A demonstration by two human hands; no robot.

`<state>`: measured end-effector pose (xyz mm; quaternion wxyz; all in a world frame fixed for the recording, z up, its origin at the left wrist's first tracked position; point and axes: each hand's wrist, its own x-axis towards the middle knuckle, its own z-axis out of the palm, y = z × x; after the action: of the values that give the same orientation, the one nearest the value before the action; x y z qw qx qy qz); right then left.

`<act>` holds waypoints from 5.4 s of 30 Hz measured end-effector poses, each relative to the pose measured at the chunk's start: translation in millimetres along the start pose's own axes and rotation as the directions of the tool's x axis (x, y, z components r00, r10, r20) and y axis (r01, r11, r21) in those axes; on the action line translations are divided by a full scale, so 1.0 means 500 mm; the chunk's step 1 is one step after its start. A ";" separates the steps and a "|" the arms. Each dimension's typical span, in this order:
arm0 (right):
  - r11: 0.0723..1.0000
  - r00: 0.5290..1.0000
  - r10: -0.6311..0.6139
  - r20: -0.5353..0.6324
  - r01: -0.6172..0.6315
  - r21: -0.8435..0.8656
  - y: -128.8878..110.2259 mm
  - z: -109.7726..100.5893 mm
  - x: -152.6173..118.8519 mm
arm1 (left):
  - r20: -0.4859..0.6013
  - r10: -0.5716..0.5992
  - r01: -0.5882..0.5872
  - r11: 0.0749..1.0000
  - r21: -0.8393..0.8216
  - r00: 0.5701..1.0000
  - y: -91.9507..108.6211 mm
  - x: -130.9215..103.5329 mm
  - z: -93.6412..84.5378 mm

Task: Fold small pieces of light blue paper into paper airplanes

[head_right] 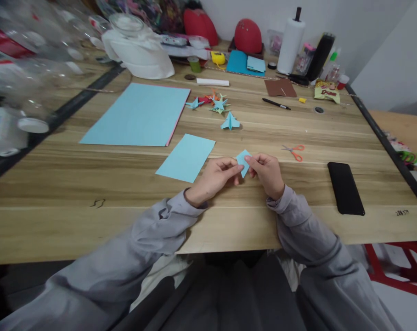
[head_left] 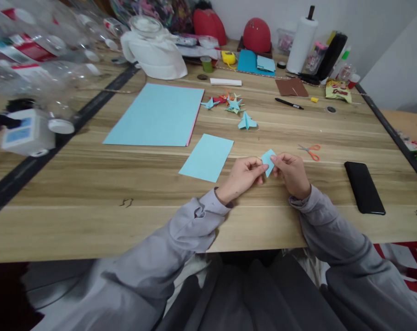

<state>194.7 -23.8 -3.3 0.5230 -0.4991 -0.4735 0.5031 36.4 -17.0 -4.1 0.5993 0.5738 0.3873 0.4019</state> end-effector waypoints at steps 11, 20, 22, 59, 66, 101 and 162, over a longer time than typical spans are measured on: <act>0.999 1.000 0.000 0.023 0.001 -0.033 0.000 0.007 -0.005 | -0.148 0.045 -0.065 0.989 -0.134 0.988 -0.004 0.009 0.003; 0.983 0.978 0.069 0.196 -0.033 -0.179 0.011 0.008 -0.005 | -0.256 0.050 -0.097 0.980 -0.173 0.965 -0.008 0.017 -0.005; 0.986 0.974 0.066 0.218 -0.030 -0.164 0.015 0.008 -0.004 | -0.285 0.050 -0.103 0.980 -0.172 0.957 -0.011 0.019 -0.005; 0.986 0.992 -0.127 0.028 0.123 0.112 0.017 0.004 -0.002 | -0.229 -0.007 -0.058 0.960 -0.273 0.973 -0.005 0.016 0.006; 0.986 0.993 -0.119 0.012 0.117 0.121 0.017 0.003 -0.003 | -0.208 -0.046 -0.019 0.954 -0.299 0.977 -0.002 0.016 0.003; 0.997 0.997 -0.076 -0.020 0.075 -0.021 0.009 0.001 0.002 | -0.116 0.058 -0.077 0.983 -0.166 0.992 -0.004 0.013 -0.001; 0.998 0.998 -0.055 0.032 0.055 -0.011 0.001 0.008 -0.008 | 0.054 -0.086 0.090 0.994 -0.065 0.995 0.001 0.008 -0.002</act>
<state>190.3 -27.4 -3.4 0.5260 -0.4811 -0.4984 0.4934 37.0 -12.8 -3.8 0.6453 0.5457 0.3829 0.3732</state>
